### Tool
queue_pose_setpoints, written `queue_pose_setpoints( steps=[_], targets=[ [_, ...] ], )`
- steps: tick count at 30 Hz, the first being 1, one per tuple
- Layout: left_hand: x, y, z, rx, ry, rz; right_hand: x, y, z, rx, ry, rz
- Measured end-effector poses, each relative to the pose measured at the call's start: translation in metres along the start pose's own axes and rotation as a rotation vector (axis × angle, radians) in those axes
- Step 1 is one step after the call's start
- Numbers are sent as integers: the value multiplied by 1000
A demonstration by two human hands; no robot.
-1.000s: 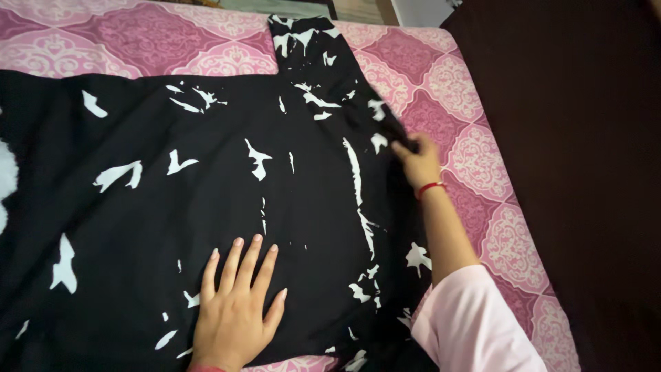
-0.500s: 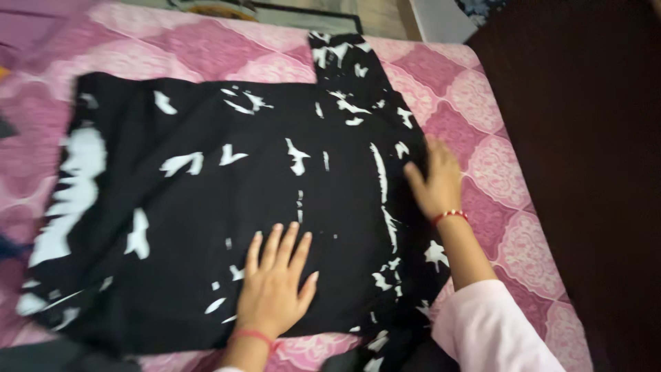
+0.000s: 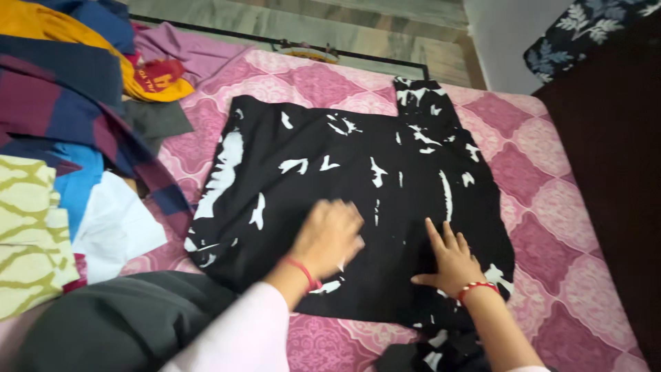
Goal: The person picks up a black shirt from a pile, spreads it on a bed, and folds it into a square before picking up a patterned yellow shirt and folding it.
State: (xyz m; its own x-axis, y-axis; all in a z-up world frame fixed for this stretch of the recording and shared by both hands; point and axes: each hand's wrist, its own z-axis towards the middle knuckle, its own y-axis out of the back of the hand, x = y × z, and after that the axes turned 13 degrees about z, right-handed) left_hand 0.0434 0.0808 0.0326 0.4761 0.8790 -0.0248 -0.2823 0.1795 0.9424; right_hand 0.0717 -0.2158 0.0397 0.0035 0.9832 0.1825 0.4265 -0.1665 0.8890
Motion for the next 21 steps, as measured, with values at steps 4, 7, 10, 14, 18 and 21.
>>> queue_pose_setpoints(
  steps=[4,7,10,14,18,21],
  targets=[
    [109,1,19,-212,523,128,35,9,12,91,-97,-184],
    [192,-25,31,-25,906,269,42,19,23,155,-123,-261],
    [259,-51,35,125,1073,-8,47,19,38,241,-155,-279],
    [301,-87,54,80,1026,-276,52,20,57,368,-215,-353],
    [314,-99,70,130,834,-236,58,21,59,401,-226,-415],
    [324,-77,66,318,990,-99,58,23,61,404,-230,-408]
  ],
)
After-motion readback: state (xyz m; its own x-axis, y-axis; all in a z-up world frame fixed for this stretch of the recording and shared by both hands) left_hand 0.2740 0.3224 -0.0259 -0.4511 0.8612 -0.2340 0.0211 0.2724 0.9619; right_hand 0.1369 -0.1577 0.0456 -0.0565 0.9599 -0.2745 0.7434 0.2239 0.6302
